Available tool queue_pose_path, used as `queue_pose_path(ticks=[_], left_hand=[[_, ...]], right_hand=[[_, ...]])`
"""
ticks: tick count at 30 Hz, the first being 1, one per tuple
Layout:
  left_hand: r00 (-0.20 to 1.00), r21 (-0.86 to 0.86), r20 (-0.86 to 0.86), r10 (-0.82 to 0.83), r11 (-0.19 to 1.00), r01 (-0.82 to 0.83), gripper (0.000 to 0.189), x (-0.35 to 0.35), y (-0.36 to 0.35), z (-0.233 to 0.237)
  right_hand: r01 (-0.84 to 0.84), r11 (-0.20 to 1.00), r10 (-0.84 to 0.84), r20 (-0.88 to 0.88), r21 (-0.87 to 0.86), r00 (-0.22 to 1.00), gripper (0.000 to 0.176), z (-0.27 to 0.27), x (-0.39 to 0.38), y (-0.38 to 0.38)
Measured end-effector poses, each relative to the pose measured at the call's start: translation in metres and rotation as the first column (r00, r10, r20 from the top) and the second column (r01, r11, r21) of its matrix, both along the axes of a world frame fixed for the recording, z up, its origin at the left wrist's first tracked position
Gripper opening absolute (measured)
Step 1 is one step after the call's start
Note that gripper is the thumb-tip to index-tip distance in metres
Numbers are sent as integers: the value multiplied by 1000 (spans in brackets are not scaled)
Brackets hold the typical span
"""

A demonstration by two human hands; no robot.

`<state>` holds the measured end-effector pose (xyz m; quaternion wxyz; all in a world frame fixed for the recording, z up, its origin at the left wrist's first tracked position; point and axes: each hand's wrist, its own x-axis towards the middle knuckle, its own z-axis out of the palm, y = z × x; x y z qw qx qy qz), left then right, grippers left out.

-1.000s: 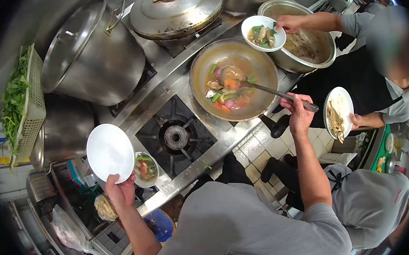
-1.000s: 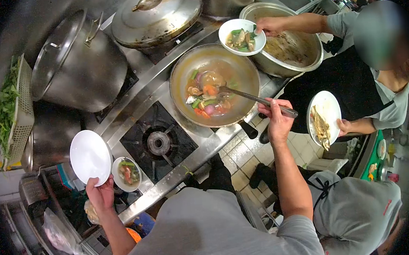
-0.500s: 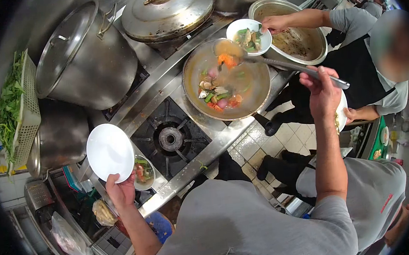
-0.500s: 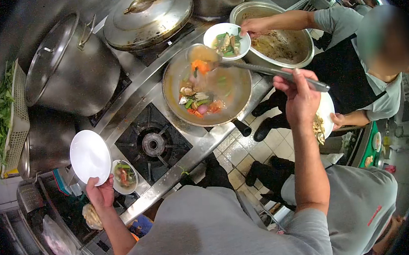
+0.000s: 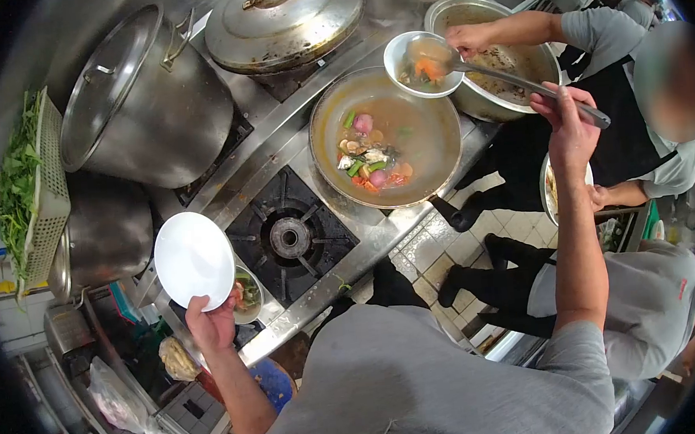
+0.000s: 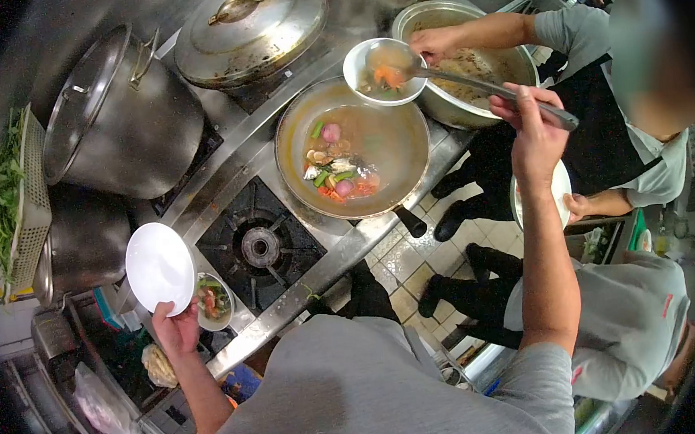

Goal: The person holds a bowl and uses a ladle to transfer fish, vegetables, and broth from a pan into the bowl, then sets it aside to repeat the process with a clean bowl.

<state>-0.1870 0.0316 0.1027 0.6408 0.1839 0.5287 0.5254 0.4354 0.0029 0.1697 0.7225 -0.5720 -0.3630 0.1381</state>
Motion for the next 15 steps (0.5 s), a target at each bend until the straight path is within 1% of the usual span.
queue_pose_path(ticks=[1,2,4,5,6,8,12,13,14,15], left_hand=[[1000,-5,-10,13,1000,-13,61,2,0,0],[999,-10,-20,26,1000,-26,61,4,0,-1],[999,-9,-23,26,1000,-26,61,8,2,-1],[1000,-3,-17,14,1000,-14,61,10,2,0],[1000,2,-10,1,1000,-1,62,11,3,0],[1000,9,-1,6,1000,-6,62,13,5,-1],[1000,20,18,0,1000,-1,62,19,6,2],[1000,21,19,2,1000,-2,62,18,6,1],[1000,21,21,1,1000,-2,63,16,7,-1],[1000,25,24,1,1000,-1,63,15,8,-2]], right_hand=[[-27,1000,27,74,4,997,14,-5,-2,0],[-89,996,87,164,9,983,12,-8,-9,-2],[-154,988,140,354,10,924,8,-17,-20,-6],[-99,989,144,601,-108,786,9,-13,-21,-15],[-71,988,151,789,-136,595,13,-4,-28,-19],[-56,995,102,896,-87,433,17,5,-44,-24],[-131,991,78,723,17,686,21,-3,-65,-55],[-160,987,107,674,18,731,20,-10,-72,-63],[-188,982,135,623,20,771,18,-19,-78,-68],[-183,979,199,660,-94,725,16,-25,-84,-70]])
